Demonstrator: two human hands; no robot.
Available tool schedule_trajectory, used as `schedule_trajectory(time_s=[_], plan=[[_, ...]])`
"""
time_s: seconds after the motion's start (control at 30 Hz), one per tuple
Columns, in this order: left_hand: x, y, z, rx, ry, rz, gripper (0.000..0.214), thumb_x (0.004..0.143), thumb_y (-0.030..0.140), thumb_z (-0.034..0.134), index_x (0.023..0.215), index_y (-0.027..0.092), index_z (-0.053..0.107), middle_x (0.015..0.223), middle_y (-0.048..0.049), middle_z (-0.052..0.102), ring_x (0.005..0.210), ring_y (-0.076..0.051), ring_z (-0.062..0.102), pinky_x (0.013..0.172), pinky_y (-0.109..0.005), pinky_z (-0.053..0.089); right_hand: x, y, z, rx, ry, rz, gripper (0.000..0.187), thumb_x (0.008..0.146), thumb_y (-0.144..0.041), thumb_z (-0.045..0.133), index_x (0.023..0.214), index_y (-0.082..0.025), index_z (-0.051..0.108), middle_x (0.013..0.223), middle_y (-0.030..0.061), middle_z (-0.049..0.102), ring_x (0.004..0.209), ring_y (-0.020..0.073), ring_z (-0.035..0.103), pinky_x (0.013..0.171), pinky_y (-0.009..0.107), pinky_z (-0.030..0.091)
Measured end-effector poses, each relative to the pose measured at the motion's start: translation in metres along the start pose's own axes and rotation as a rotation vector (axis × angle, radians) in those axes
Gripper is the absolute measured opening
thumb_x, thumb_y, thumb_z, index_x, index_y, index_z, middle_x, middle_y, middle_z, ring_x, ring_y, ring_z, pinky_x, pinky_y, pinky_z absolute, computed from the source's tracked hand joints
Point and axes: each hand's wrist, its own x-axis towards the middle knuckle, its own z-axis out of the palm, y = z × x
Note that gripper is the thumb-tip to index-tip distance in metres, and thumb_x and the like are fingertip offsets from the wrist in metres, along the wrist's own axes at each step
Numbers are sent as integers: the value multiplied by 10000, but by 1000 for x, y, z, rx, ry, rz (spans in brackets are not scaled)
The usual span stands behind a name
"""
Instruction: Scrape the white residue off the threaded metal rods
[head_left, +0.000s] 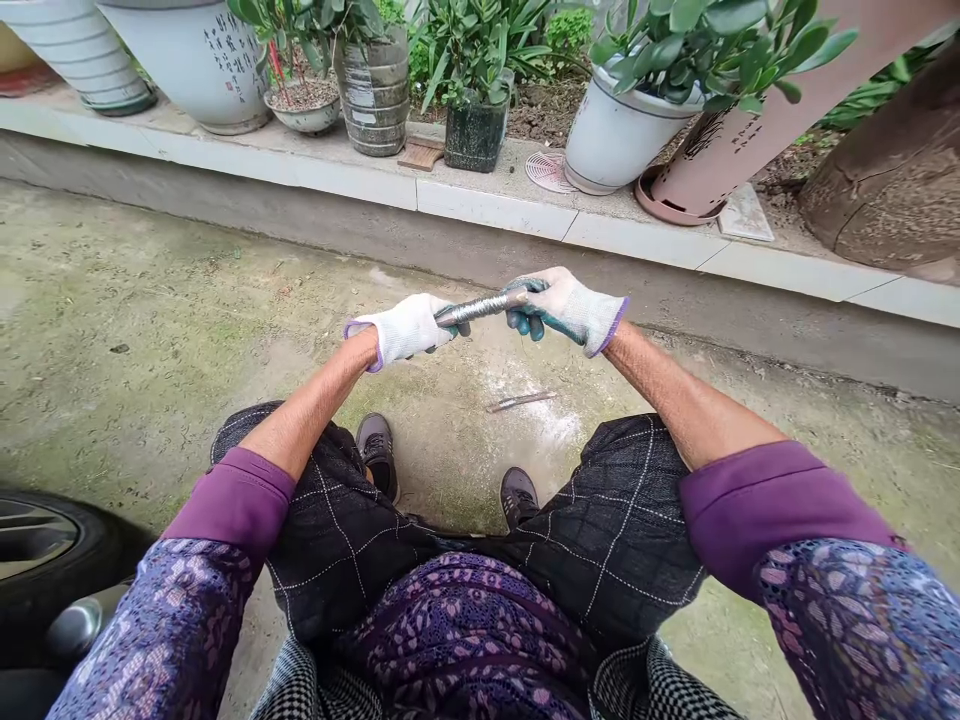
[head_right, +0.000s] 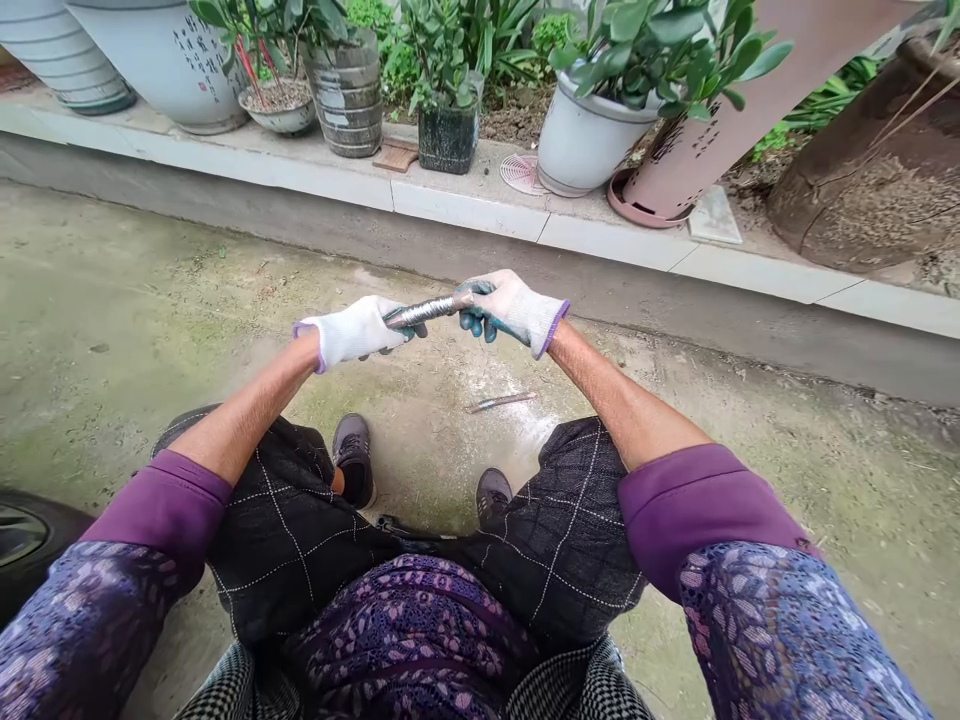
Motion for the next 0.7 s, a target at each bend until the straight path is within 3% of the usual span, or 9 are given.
schedule_trajectory(time_s=[0.13, 0.27, 0.37, 0.5, 0.6, 0.7], plan=[[8, 1, 0, -92, 68, -34, 455, 820, 288, 543, 1247, 224, 685, 797, -66, 717, 559, -137, 605, 512, -277, 471, -1, 4, 11, -48, 38, 12, 200, 803, -227, 607, 907, -97, 719, 692, 64, 668, 532, 111, 573, 422, 229, 411], [29, -12, 0, 194, 152, -62, 377, 862, 239, 489, 1172, 194, 700, 859, -89, 722, 723, -191, 668, 655, -301, 512, -7, 4, 19, -315, 19, 4, 227, 824, -255, 567, 919, -127, 729, 687, 38, 657, 514, 100, 535, 453, 239, 378], [37, -21, 4, 502, 116, -87, 356, 878, 206, 444, 1107, 176, 715, 894, -131, 720, 830, -265, 691, 737, -366, 517, -10, 0, 17, -593, 29, -70, 271, 859, -308, 538, 930, -156, 750, 654, 20, 634, 540, 106, 514, 514, 262, 349], [29, -22, 10, 669, -30, -18, 365, 865, 177, 452, 1118, 160, 714, 894, -149, 719, 865, -276, 697, 763, -356, 506, -5, -4, 10, -823, 23, -149, 250, 845, -310, 564, 909, -183, 770, 727, 30, 666, 622, 132, 546, 559, 282, 334], [20, -14, 9, 629, -148, 64, 342, 869, 241, 477, 1079, 167, 736, 827, -120, 720, 791, -242, 685, 719, -317, 490, 2, -1, 5, -689, 24, -115, 232, 829, -257, 572, 902, -165, 771, 716, 25, 660, 579, 110, 528, 544, 266, 358], [11, -6, 3, 418, -132, 96, 352, 854, 288, 504, 1091, 188, 745, 780, -66, 715, 688, -184, 646, 650, -278, 465, 6, 3, 2, -353, 40, -27, 206, 805, -217, 595, 902, -131, 756, 637, 5, 609, 471, 69, 451, 452, 234, 365]])
